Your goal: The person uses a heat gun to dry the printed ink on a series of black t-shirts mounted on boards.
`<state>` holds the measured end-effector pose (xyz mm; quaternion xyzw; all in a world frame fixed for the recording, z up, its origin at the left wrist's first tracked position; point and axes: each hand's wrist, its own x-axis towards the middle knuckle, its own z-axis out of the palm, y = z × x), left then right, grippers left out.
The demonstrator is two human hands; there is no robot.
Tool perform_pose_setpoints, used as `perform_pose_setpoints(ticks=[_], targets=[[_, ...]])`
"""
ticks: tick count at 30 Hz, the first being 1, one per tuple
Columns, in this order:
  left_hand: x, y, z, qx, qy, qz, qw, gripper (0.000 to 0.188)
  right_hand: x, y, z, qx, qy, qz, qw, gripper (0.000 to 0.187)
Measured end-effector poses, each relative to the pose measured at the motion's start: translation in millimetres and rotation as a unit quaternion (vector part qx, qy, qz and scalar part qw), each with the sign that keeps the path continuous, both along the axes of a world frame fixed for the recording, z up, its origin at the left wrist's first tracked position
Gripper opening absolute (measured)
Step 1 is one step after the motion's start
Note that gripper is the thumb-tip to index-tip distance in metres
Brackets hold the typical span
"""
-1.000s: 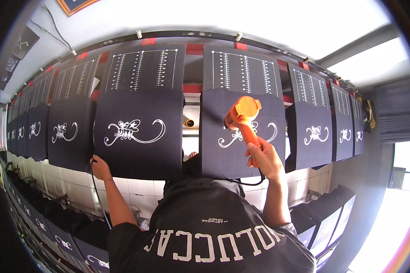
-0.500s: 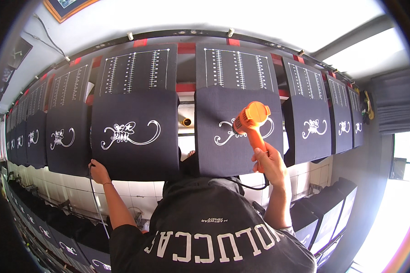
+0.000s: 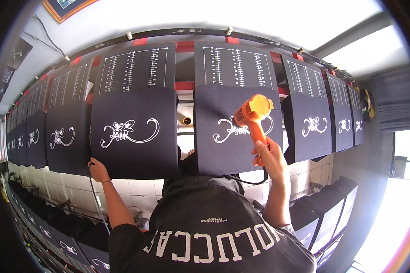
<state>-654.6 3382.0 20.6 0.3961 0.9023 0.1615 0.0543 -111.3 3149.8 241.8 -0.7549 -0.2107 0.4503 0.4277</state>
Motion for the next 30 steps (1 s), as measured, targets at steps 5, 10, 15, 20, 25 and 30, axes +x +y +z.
perform_pose_setpoints(ticks=[5,10,15,20,25,30], targets=[[-7.8,1.8,-5.8,0.002,0.003,-0.002,1.0,0.058,0.3,-3.2,-3.6,-0.008,-0.024,-0.016,1.0,0.034],[-1.9,0.1,-1.5,-0.007,0.003,0.0,1.0,0.059,6.7,-20.1,-0.3,-0.003,0.015,-0.02,1.0,0.035],[0.9,0.4,0.5,0.004,-0.001,0.008,1.0,0.059,2.7,-31.4,-2.2,-0.011,-0.023,-0.053,0.998,0.037],[-2.5,0.2,-0.6,-0.012,0.004,0.006,1.0,0.059,6.5,-37.6,0.1,-0.012,-0.002,-0.041,0.999,0.036],[-8.0,0.1,-4.5,-0.005,0.002,-0.004,1.0,0.058,5.7,-33.0,-4.9,0.005,0.051,-0.011,0.999,0.038],[-1.8,1.5,-2.3,-0.001,0.0,0.007,1.0,0.058,-3.6,-20.9,-1.3,0.008,0.04,0.017,0.999,0.04]])
